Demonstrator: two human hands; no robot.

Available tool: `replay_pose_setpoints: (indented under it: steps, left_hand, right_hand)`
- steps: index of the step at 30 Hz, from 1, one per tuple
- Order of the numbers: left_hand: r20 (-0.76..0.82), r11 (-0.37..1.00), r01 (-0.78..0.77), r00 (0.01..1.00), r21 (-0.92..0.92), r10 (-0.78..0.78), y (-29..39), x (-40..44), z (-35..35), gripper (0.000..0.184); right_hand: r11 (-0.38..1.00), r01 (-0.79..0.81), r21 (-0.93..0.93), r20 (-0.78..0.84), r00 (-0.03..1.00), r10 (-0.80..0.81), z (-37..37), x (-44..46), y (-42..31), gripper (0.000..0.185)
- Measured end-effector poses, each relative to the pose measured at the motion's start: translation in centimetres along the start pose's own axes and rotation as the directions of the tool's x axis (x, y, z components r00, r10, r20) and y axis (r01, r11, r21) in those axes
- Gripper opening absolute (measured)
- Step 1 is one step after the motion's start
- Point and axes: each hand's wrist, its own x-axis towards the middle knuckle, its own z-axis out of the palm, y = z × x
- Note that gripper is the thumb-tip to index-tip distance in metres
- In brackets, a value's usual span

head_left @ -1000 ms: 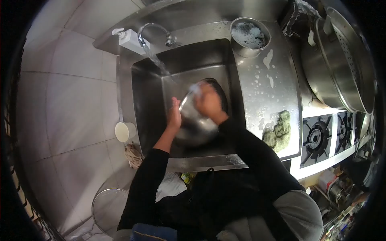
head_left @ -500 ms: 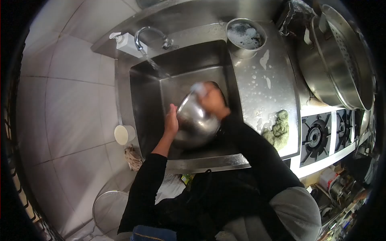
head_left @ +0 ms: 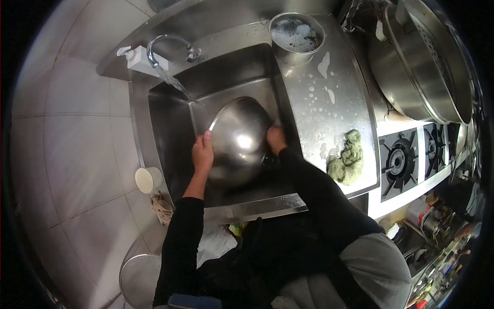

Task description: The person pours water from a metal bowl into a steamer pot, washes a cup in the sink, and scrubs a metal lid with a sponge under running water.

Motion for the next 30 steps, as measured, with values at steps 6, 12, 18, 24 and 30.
replay_pose_setpoints:
  steps: [6, 12, 18, 24, 30]
  left_hand:
    - [0.137, 0.736, 0.345, 0.934, -0.582, -0.330, -1.1, -2.2, 0.7, 0.053]
    - [0.305, 0.470, 0.428, 0.898, -0.772, -0.317, -3.5, -3.4, 0.9, 0.048]
    - [0.067, 0.784, 0.290, 0.950, -0.549, -0.305, -1.3, 1.1, 0.8, 0.044]
    - [0.259, 0.675, 0.386, 0.923, -0.629, -0.286, 0.3, -1.5, 1.0, 0.033]
    - [0.414, 0.566, 0.524, 0.851, -0.636, -0.322, -0.3, -2.0, -0.1, 0.033]
  right_hand:
    - [0.728, 0.653, -0.206, -0.169, 0.709, -0.684, 1.8, -5.3, -2.1, 0.042]
    - [0.910, 0.213, -0.355, 0.158, 0.973, -0.166, -0.5, -1.2, -8.4, 0.042]
    - [0.456, 0.886, -0.083, 0.419, 0.446, -0.791, 3.6, -2.5, -2.3, 0.031]
    - [0.469, 0.748, -0.469, 0.092, 0.570, -0.817, 3.4, -0.7, -6.9, 0.023]
    - [0.658, 0.707, -0.260, 0.397, 0.699, -0.594, 1.2, -1.8, -9.0, 0.033]
